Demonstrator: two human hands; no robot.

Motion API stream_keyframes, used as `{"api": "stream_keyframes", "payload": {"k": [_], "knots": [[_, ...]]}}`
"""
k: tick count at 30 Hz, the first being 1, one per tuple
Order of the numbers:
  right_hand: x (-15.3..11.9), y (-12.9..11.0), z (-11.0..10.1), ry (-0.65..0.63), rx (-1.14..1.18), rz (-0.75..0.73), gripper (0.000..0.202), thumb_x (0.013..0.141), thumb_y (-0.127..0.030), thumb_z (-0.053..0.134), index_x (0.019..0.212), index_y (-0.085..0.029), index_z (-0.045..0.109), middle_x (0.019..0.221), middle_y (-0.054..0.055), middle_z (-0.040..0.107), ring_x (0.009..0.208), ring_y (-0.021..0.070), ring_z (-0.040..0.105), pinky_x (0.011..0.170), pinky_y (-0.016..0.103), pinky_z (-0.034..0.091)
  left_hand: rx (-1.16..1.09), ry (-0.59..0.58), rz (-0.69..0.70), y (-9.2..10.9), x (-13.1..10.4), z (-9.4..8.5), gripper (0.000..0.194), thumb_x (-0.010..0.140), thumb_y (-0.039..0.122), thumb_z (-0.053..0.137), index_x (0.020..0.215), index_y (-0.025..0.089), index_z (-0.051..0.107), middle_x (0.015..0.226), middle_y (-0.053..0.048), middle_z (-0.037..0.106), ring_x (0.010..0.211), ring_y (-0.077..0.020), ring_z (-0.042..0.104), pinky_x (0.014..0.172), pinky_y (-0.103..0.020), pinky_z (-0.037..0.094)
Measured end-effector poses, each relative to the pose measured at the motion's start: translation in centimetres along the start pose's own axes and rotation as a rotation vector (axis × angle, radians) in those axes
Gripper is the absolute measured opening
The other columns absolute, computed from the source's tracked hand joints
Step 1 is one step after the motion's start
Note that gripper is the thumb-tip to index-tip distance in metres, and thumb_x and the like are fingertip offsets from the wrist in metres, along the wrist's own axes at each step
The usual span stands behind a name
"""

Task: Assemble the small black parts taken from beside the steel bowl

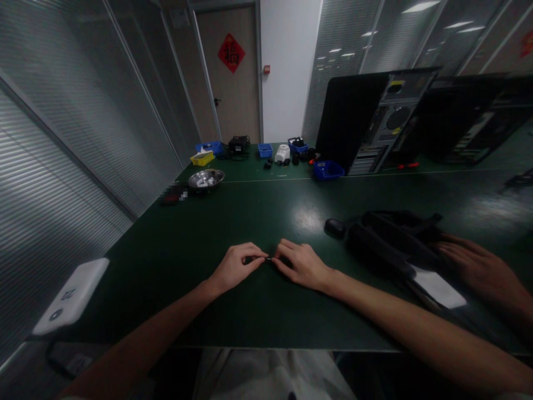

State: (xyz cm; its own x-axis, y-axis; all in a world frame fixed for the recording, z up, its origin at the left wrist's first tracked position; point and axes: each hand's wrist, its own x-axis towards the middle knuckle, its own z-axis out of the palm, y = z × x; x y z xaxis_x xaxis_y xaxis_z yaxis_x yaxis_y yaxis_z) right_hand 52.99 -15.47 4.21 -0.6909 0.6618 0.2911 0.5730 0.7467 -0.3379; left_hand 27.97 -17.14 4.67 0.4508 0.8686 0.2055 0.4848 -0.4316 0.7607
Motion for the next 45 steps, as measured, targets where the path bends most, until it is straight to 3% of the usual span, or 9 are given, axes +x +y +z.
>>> {"api": "stream_keyframes", "payload": {"k": [8, 13, 18, 24, 27, 31, 37, 42, 45], "knots": [[0.0, 0.1, 0.1, 0.007, 0.007, 0.007, 0.014, 0.105, -0.034, 0.052, 0.101, -0.022, 0.058, 0.097, 0.002, 0.061, 0.074, 0.0144, 0.057, 0.061, 0.028, 0.034, -0.003, 0.063, -0.066, -0.9, 0.1, 0.1, 0.023, 0.099, 0.031, 0.063, 0.108, 0.021, 0.080, 0.101, -0.005, 0.071, 0.075, -0.0141, 0.057, 0.066, -0.027, 0.042], [0.1, 0.0, -0.1, 0.002, 0.031, 0.011, 0.013, 0.104, -0.033, 0.053, 0.102, -0.022, 0.058, 0.097, 0.002, 0.062, 0.074, 0.0145, 0.057, 0.061, 0.027, 0.034, 0.045, 0.076, -0.147, -1.7, 0.5, -0.4, 0.023, 0.097, 0.032, 0.065, 0.114, 0.023, 0.077, 0.099, -0.004, 0.070, 0.080, -0.0163, 0.059, 0.069, -0.028, 0.045], [0.1, 0.1, 0.0, 0.004, 0.024, 0.013, 0.014, 0.105, -0.034, 0.053, 0.102, -0.022, 0.059, 0.097, 0.002, 0.061, 0.075, 0.0147, 0.058, 0.062, 0.027, 0.035, 0.183, 0.048, -0.076, -2.3, 1.0, -1.0, 0.019, 0.099, 0.032, 0.063, 0.107, 0.023, 0.078, 0.106, -0.005, 0.069, 0.096, -0.0201, 0.061, 0.082, -0.032, 0.049], [0.0, 0.3, 0.2, 0.017, 0.026, 0.014, 0.013, 0.104, -0.034, 0.054, 0.102, -0.022, 0.059, 0.097, 0.002, 0.062, 0.073, 0.0140, 0.057, 0.061, 0.028, 0.035, 0.203, 0.065, -0.045, -1.6, 0.7, -1.1, 0.026, 0.103, 0.029, 0.055, 0.117, 0.023, 0.075, 0.111, -0.006, 0.067, 0.101, -0.0213, 0.061, 0.085, -0.035, 0.052], [0.0, 0.2, 0.1, 0.022, 0.035, 0.014, 0.013, 0.104, -0.033, 0.054, 0.102, -0.022, 0.059, 0.097, 0.001, 0.061, 0.074, 0.0141, 0.058, 0.062, 0.028, 0.036, 0.176, 0.019, 0.063, -0.8, 0.2, -0.8, 0.026, 0.102, 0.026, 0.057, 0.124, 0.025, 0.071, 0.117, -0.006, 0.068, 0.107, -0.0212, 0.060, 0.091, -0.036, 0.051], [0.0, 0.1, 0.0, 0.028, 0.046, 0.018, 0.012, 0.104, -0.033, 0.055, 0.101, -0.022, 0.059, 0.096, 0.001, 0.061, 0.075, 0.0142, 0.058, 0.063, 0.027, 0.037, 0.239, -0.048, 0.172, -0.4, -0.1, -0.7, 0.021, 0.097, 0.027, 0.066, 0.118, 0.024, 0.071, 0.113, -0.005, 0.070, 0.107, -0.0216, 0.061, 0.096, -0.039, 0.049], [0.1, 0.2, 0.0, 0.012, 0.061, 0.016, 0.012, 0.104, -0.032, 0.054, 0.101, -0.021, 0.059, 0.097, 0.002, 0.062, 0.076, 0.0145, 0.059, 0.064, 0.027, 0.038, 0.338, -0.011, 0.135, -1.2, 0.0, -1.4, 0.021, 0.101, 0.022, 0.059, 0.120, 0.023, 0.066, 0.121, -0.005, 0.068, 0.115, -0.0215, 0.060, 0.100, -0.039, 0.050], [0.0, 0.3, 0.0, 0.014, 0.044, 0.021, 0.013, 0.104, -0.033, 0.055, 0.102, -0.021, 0.059, 0.097, 0.002, 0.061, 0.075, 0.0145, 0.058, 0.063, 0.027, 0.038, 0.395, -0.071, 0.136, -1.7, -0.3, -1.2, 0.027, 0.105, 0.025, 0.050, 0.129, 0.023, 0.063, 0.124, -0.007, 0.067, 0.115, -0.0211, 0.062, 0.103, -0.039, 0.050], [0.0, 0.3, -0.1, 0.013, 0.055, 0.016, 0.012, 0.104, -0.032, 0.055, 0.102, -0.021, 0.059, 0.098, 0.002, 0.062, 0.074, 0.0141, 0.058, 0.063, 0.027, 0.038, 0.411, -0.093, 0.057, -3.7, -0.4, -3.4, 0.029, 0.105, 0.028, 0.050, 0.131, 0.025, 0.063, 0.127, -0.006, 0.066, 0.115, -0.0201, 0.063, 0.101, -0.035, 0.051]]}}
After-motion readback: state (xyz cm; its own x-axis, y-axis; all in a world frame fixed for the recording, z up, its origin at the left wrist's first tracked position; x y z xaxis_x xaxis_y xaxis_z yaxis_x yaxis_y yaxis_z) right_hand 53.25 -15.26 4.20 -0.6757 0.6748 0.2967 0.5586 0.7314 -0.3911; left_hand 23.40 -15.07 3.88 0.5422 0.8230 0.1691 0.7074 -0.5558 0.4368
